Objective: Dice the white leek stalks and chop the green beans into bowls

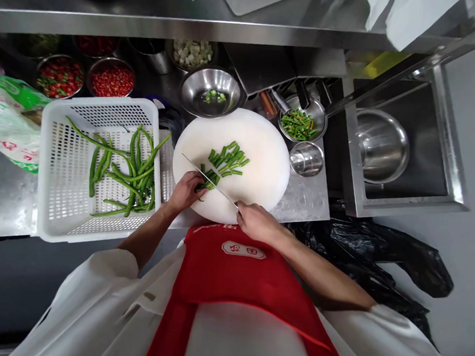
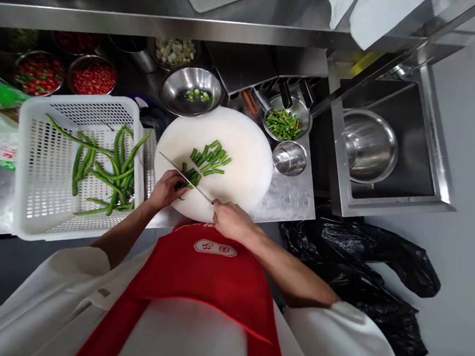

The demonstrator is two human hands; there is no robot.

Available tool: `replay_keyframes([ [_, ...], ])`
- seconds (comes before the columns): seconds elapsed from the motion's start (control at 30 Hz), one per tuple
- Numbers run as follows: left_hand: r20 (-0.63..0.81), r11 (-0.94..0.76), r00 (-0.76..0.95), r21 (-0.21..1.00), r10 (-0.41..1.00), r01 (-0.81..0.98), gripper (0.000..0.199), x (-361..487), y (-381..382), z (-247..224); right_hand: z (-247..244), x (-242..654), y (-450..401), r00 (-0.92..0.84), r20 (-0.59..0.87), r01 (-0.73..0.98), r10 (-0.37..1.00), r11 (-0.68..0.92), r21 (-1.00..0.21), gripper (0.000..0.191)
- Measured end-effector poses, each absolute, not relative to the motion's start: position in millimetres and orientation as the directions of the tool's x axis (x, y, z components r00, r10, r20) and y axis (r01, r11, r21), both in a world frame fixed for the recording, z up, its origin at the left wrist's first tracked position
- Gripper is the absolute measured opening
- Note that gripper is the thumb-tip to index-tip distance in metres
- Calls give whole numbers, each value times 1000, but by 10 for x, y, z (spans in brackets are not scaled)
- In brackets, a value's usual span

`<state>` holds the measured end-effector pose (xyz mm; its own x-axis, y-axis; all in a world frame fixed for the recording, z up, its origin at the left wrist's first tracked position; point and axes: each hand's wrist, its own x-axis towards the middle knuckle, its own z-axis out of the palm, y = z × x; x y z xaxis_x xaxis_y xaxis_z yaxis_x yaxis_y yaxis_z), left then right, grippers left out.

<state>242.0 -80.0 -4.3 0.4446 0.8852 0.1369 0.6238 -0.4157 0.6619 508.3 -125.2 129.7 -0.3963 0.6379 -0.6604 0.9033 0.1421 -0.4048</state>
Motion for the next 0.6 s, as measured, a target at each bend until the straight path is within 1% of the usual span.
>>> replay_keyframes([
  [0.13,124,-400,429,652,895,644,20,2449,-840,-60,1070,4901,-1209,-420,-604,891,678,181,-417,32],
  [0.23,95,-355,390,645,916,677,18,2476,-883,-21,1005,4884,-1178,-429,-577,882,695,184,-434,31],
  [0.3,75,-309,349,661,934,684,16,2477,-891,38,1002,4950,-1142,-429,-563,871,707,159,-464,29],
  [0.4,60,-208,233,694,971,689,15,2438,-828,161,1000,5107,-1098,-409,-547,846,730,79,-527,21],
  [0.47,25,-163,202,692,979,703,21,2403,-732,240,985,5214,-1106,-389,-544,826,743,21,-563,18],
  [0.53,-40,-195,293,661,955,725,31,2384,-613,299,964,5303,-1153,-378,-544,809,749,-18,-588,17],
  [0.6,-126,-295,455,606,882,739,38,2391,-492,337,946,5368,-1226,-371,-543,797,754,-42,-603,16],
])
